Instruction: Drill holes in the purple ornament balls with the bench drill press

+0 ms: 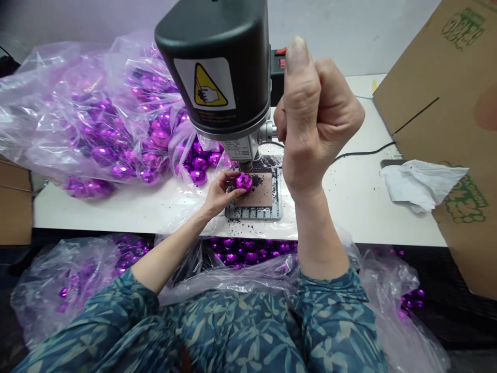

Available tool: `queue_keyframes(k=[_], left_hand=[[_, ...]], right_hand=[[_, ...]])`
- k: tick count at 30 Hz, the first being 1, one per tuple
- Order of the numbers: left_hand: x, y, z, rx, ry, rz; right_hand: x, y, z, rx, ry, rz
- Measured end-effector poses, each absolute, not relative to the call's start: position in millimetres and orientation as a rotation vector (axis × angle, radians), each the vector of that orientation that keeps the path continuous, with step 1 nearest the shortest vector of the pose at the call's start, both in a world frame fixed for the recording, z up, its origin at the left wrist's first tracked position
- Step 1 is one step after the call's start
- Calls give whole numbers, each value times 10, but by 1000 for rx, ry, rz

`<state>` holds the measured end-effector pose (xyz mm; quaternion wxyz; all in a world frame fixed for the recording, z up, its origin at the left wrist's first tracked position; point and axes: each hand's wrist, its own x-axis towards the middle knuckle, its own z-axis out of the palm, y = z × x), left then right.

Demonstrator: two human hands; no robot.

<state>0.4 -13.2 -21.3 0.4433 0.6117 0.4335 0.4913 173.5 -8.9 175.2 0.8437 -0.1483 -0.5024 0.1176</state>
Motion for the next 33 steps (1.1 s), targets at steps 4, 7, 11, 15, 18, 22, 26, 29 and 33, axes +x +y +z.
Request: queue_keyframes(k=[4,7,11,15,18,22,26,29,33], left_hand=[[41,-142,-158,1763,1065,1231],[106,-155,-140,1861,1070,1246],[216,-192,-181,1805,1092,1245],[281,-225,-238,1808,1142,1258],[296,-227,-280,1782,1145,1238],[301,-224,-325,1727,1109,1235],[305,-247,-327,1652,1001,1257],[307,-258,-315,1636,991,1258],[313,-245,-322,1629,1023,1249]], right_hand=[[1727,-96,1748,-308,-1069,248],[1724,-115,1745,-303,-1077,248],[1733,-145,1748,-313,-1093,247],[1740,-183,1745,-504,-1154,140],[1737,-213,1736,-593,-1174,73],[1735,-256,1738,-620,-1188,63],[1738,-276,1744,-655,-1179,105],[1733,-274,1723,-548,-1170,119],[1709,-308,1681,-531,-1158,101]])
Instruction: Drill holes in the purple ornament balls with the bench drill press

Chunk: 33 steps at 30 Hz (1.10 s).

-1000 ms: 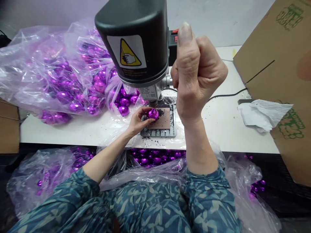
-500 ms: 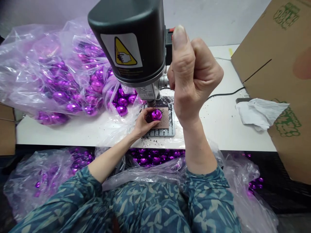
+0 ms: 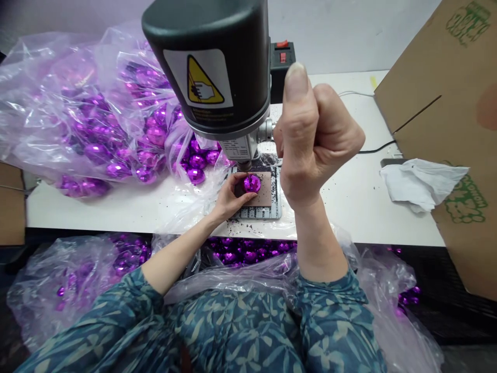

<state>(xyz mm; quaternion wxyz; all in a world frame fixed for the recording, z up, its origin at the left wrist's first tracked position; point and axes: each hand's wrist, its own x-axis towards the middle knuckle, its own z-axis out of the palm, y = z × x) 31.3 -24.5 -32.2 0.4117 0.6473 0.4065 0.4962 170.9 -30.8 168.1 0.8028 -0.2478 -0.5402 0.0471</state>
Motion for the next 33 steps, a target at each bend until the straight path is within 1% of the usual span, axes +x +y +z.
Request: queue_keyframes(k=[3,13,19,24,29,33], left_hand=[[313,-231,-339,1643,1030,1257],[306,-223,-381,1653,1036,1243],[315,-231,-364,1645,995,1259],[313,-225,-376,1634,1001,1257],[319,-227,-380,1623,1002,1255],[321,-227,-387,1622,981,1277]], right_hand=[[1695,-345,1642,-558,-1151,106],[1741,-217,1389,-284,-1119,27],[1773,-223,1273,-448,-1055,-17],[1818,-146,1143,-257,-1105,-62],[1850,-101,1088,-272,-1114,-117],[1863,-103,1059,-185,-1201,-128]])
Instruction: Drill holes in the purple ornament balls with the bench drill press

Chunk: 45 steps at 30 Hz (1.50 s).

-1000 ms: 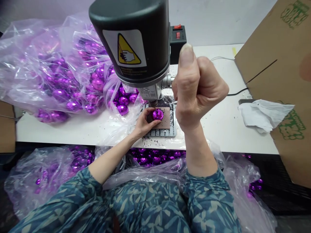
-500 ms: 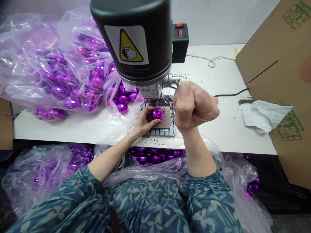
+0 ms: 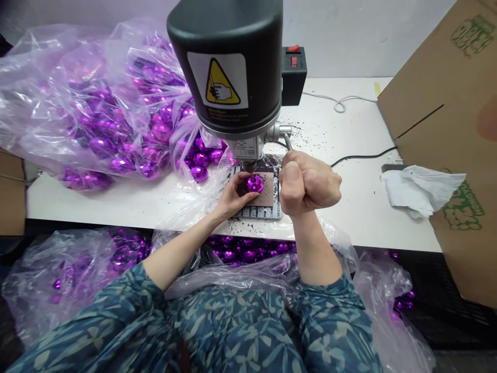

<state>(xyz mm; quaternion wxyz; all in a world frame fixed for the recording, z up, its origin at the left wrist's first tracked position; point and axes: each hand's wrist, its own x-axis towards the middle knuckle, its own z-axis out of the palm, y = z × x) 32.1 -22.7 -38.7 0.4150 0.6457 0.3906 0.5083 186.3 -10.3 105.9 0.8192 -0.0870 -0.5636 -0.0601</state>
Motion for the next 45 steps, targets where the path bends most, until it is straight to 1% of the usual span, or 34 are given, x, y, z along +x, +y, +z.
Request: queue_keyframes(k=[4,6,10,13,15,17,20,21,23,25,27,28,30,32,33,34,36,38,39,42,45], left_hand=[[330,-218,-404,1641,985,1300],[351,-216,-397,1650,990,1313],[401,-285,-302,1692,1126,1372],[362,-511,-176,1845,1267,1407],[274,-778,-109,2037,1175,1326],[149,-1097,-87,2242,981,1149],[-73,-1472,-140,2550,852,844],[-152,-1517,-167,2630,843,801],[-319,-1436,-201,2701,859,886],[-490,-1146,-181,2653,1013,1080],[-649,-736,-97,2556,1379,1113],[-716,-525,-37,2501,1613,1016],[-813,-168,92,2369,1969,659],[-857,43,204,2240,2112,366],[-862,87,246,2199,2115,327],[-859,93,278,2170,2080,376],[-827,23,317,2066,1906,691],[-761,-101,336,1783,1594,1016],[-714,-165,341,1587,1419,1100],[-522,-302,343,1020,1000,1116],[-305,-356,297,738,827,1154]], right_hand=[[1833,-126,1028,-106,-1237,-189],[1806,-142,1104,-100,-1207,-128],[1780,-103,1490,-235,-1157,48],[1796,-14,1758,-322,-1156,174],[1803,16,1840,-351,-1150,228],[1793,-5,1861,-370,-1139,263],[1756,-100,1864,-475,-1085,351],[1744,-127,1868,-523,-1063,379],[1726,-153,1877,-552,-1034,383],[1718,-141,1880,-531,-1023,354],[1719,-119,1874,-496,-1017,319],[1721,-114,1869,-505,-1013,318],[1727,-116,1862,-561,-1007,337],[1734,-125,1863,-570,-1013,345],[1737,-125,1866,-552,-1025,351],[1739,-120,1871,-510,-1043,349],[1743,-97,1881,-407,-1081,333],[1743,-68,1884,-344,-1105,327],[1742,-54,1881,-315,-1105,316],[1736,-28,1860,-303,-1091,313],[1736,-20,1833,-315,-1075,287]])
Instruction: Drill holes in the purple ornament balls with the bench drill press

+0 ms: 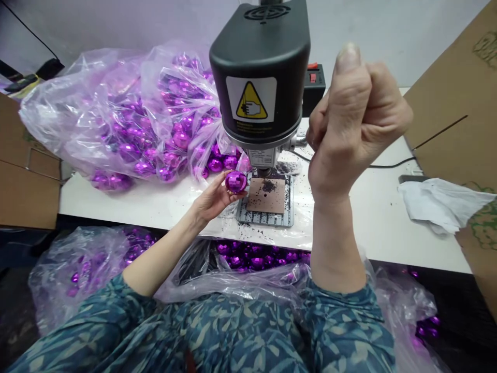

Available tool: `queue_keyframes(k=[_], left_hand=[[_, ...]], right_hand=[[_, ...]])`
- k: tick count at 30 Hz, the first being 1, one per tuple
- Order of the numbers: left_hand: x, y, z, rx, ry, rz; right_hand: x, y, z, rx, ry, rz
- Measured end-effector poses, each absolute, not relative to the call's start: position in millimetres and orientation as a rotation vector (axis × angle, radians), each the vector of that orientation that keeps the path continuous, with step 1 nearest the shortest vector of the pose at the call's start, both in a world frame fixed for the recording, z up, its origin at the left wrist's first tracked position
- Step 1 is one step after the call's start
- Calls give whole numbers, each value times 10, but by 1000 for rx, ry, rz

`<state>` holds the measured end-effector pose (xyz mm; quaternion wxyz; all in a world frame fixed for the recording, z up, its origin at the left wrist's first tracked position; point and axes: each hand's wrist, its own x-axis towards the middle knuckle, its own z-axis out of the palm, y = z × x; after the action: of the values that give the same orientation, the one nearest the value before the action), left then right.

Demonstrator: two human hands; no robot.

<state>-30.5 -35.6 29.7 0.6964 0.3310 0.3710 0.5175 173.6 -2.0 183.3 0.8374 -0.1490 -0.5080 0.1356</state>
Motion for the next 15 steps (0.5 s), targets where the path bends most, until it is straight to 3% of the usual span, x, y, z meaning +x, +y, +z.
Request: queue_keyframes(k=[9,15], left_hand=[[86,-271,-198,1202,998,1257],[145,-155,-258,1366,1090,1253]], right_hand=[[1739,10,1799,-286,-1079,263],[1724,-39,1814,-370,-1074,263]])
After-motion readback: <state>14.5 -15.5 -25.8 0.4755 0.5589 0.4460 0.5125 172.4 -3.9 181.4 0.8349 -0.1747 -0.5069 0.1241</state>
